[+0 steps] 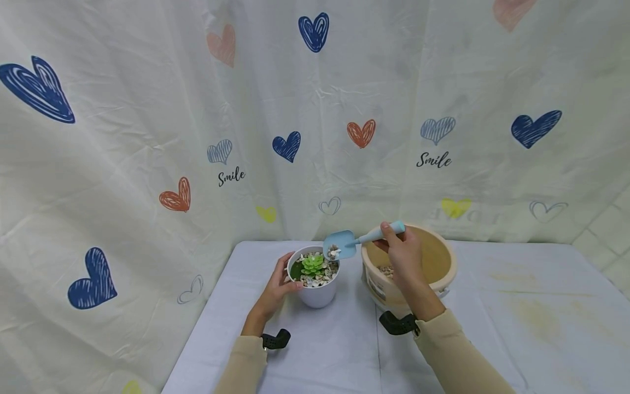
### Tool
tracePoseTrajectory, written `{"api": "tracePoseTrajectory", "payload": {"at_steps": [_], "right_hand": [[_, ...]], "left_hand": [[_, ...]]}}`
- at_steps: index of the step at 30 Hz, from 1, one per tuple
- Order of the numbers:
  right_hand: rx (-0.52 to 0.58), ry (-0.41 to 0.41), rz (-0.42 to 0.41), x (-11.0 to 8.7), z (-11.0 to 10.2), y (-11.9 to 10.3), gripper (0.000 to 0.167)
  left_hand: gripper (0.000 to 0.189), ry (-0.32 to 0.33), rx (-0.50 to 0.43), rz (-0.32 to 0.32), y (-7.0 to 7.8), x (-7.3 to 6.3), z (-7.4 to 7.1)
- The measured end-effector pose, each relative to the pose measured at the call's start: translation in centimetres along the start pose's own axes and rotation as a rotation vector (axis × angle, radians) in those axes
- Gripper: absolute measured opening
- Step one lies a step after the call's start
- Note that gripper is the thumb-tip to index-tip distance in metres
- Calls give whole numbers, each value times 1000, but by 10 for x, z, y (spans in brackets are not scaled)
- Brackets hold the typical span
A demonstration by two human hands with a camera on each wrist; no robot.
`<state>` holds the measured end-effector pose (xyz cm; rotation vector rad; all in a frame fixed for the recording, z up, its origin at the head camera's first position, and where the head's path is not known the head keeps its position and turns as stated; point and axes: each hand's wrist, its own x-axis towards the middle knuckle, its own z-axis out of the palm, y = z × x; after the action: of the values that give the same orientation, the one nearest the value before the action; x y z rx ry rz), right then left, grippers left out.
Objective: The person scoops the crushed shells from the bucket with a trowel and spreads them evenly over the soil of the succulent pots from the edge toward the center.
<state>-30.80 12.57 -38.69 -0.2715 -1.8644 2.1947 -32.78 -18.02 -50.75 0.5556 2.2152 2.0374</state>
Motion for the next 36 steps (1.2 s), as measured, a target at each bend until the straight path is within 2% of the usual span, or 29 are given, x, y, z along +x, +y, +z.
{"api": "tracePoseTrajectory", "payload": {"at_steps": [5, 11, 14, 21, 26, 31, 36], "right_hand": [[-1, -3, -10, -1, 0, -1, 30], [-3, -2, -10, -1, 0, 0, 33], [-6, -3, -6, -1, 0, 1, 36], [-17, -3, 6, 1, 0, 2, 36], [-20, -7, 3, 1, 0, 2, 36], [-9, -8, -5, 1, 0, 2, 35], [-9, -13, -23, 0, 0, 3, 31]], "left_hand": [[85, 40, 76, -18, 4, 1, 6], [121, 153, 224, -70, 6, -1, 19], [125, 196, 282, -76, 5, -1, 25], [107, 199, 237, -47, 3, 0, 27], [102, 165, 183, -37, 1, 1, 22], [100, 120, 121, -57, 0, 0, 15], [95, 95, 101, -60, -1, 0, 10]]}}
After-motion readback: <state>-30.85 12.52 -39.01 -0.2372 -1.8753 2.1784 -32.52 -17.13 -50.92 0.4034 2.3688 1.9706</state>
